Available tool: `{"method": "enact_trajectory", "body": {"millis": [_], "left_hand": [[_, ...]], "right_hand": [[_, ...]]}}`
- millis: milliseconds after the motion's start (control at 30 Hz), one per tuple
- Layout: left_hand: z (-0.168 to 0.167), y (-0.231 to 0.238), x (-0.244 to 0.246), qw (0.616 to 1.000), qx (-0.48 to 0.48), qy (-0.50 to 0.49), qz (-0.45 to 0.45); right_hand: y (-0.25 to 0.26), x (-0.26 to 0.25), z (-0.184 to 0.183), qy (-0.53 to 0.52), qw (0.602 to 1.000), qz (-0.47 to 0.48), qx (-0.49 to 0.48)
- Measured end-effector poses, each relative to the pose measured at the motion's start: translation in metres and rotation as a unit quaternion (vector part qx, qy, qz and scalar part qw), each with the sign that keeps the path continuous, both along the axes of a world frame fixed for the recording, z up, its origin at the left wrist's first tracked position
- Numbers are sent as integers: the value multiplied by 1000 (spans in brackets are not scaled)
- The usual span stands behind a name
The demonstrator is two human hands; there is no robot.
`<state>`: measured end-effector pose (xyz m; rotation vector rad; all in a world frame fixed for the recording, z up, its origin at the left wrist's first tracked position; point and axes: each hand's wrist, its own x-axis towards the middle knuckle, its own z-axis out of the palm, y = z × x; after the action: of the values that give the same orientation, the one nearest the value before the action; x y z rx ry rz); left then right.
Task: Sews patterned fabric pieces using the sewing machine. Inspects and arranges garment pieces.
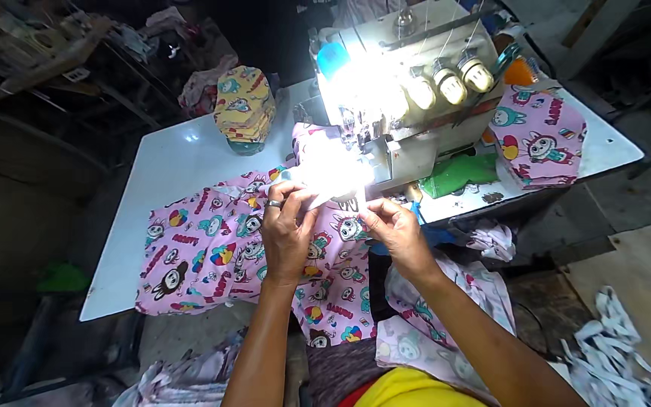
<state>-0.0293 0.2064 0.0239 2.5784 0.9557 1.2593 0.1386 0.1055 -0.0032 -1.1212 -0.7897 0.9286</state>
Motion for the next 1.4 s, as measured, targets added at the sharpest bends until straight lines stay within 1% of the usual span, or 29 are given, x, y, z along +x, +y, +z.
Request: {"method": "enact_trajectory", "body": {"millis": [233,300,367,433,500,533,567,633,667,733,767,833,967,1233,1333,1400], "left_hand": [[4,2,0,999,3,35,28],[6,0,0,999,15,39,30],[8,-1,-1,999,20,22,20],[16,1,-3,1000,-1,-3,6],[31,4,-5,999,-45,1,-4],[39,6,-6,998,-57,15,-10],[46,7,-6,998,-49,40,-15],[59,-5,1,991,4,131,-36],[59,-17,6,982,36,177,-53],[47,-46,17,966,83,234,-74],[41,-57,22,963,89,244,-65],[36,-65,32,968,83,237,-26],[43,-56,53,970,59,235,37],[57,-38,75,966,40,244,74],[51,-43,74,963,50,244,104],[39,-49,67,967,63,214,127]], "right_hand": [[-6,-3,0,-61,998,-4,-2],[-6,-6,-1,-64,998,-2,-4],[-5,-8,-1,-49,999,-2,-3],[-5,-7,-3,-32,999,12,-5],[-6,-5,-8,-27,999,21,-10],[-7,-4,-9,-31,999,21,-12],[-9,-3,-11,-36,999,24,-13],[-16,-2,-12,-61,998,32,-13],[-21,-1,-12,-76,996,34,-12],[-31,0,-11,-100,994,39,-13],[-34,1,-10,-100,994,41,-13],[-34,2,-9,-86,996,38,1],[-20,10,-2,-62,997,23,24],[5,23,0,-50,997,12,58],[6,22,0,-51,997,2,54],[5,21,-1,-52,997,0,55]]}}
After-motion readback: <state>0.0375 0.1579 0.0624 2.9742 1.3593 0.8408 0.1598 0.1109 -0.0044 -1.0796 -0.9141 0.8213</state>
